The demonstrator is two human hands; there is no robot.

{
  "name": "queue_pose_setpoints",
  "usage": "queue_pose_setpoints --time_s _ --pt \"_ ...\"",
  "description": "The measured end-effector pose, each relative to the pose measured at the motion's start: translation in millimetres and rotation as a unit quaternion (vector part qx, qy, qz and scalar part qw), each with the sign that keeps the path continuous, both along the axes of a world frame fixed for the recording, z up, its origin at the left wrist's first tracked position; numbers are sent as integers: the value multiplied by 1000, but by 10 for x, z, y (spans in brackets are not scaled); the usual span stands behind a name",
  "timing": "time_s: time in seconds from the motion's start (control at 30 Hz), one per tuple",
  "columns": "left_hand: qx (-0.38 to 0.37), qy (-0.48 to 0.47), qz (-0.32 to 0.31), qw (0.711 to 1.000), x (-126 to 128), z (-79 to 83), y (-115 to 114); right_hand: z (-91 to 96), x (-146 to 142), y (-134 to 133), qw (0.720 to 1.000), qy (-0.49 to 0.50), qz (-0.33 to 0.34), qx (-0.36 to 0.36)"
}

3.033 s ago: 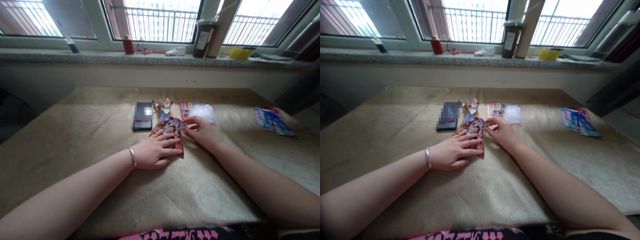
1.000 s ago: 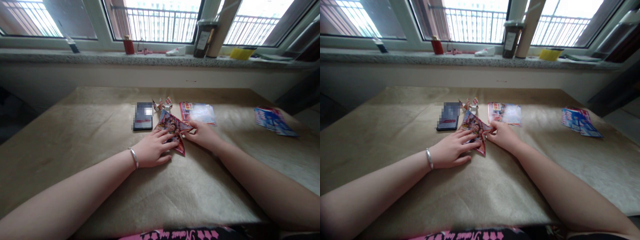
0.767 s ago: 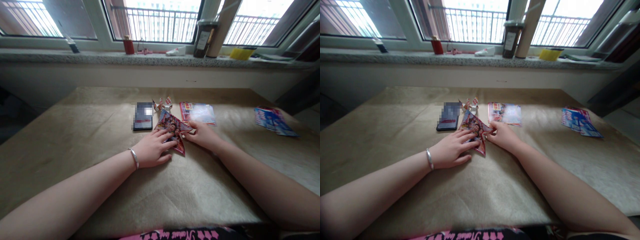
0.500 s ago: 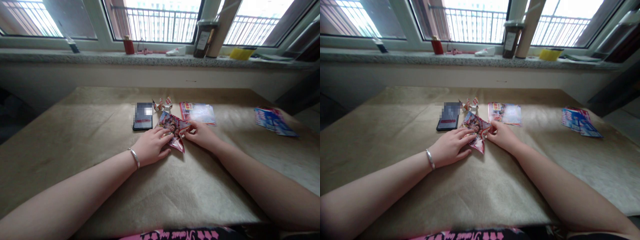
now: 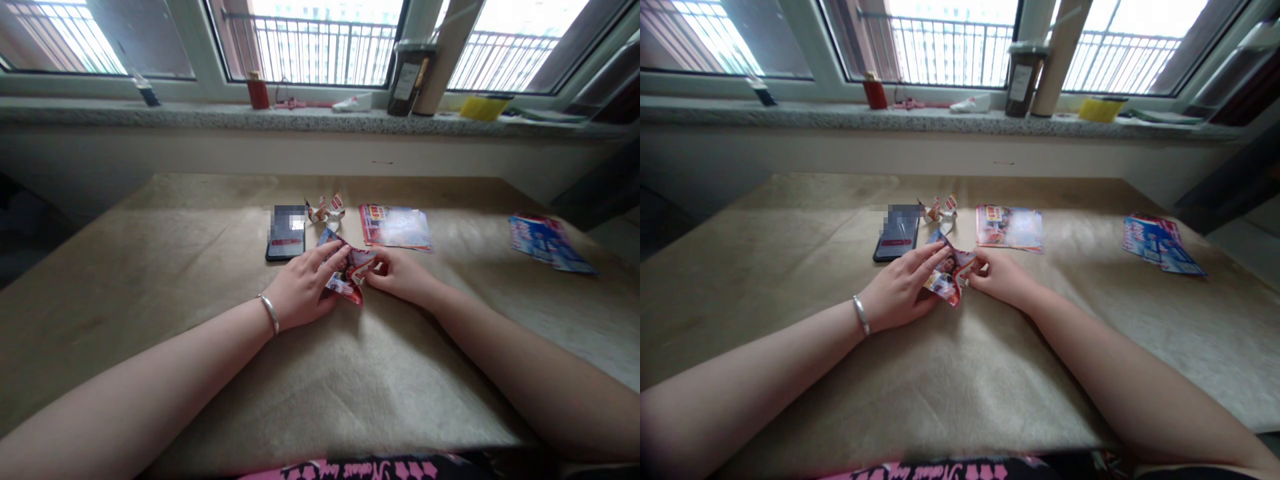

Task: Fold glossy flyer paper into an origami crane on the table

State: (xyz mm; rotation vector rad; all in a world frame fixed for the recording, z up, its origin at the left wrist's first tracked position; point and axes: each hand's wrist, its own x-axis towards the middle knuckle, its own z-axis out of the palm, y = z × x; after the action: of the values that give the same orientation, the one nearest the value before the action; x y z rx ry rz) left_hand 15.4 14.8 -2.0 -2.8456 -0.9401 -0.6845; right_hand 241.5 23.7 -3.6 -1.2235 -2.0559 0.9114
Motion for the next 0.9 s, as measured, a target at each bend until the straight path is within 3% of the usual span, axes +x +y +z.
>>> queue_pose_setpoints --time_s 0.23,0.37,0.7,0.9 --pt "5 -1 -55 998 -8 39 -23 37 -36 -87 997 -50 10 61" --pt "-1 -7 -47 999 -9 66 -36 48 -56 -118 994 -54 12 98" --pt "27 -62 -27 997 -25 76 -28 58 -72 -159 992 50 18 118" --pt "25 -105 -27 994 -19 99 -23 115 -107 -198 988 64 19 136"
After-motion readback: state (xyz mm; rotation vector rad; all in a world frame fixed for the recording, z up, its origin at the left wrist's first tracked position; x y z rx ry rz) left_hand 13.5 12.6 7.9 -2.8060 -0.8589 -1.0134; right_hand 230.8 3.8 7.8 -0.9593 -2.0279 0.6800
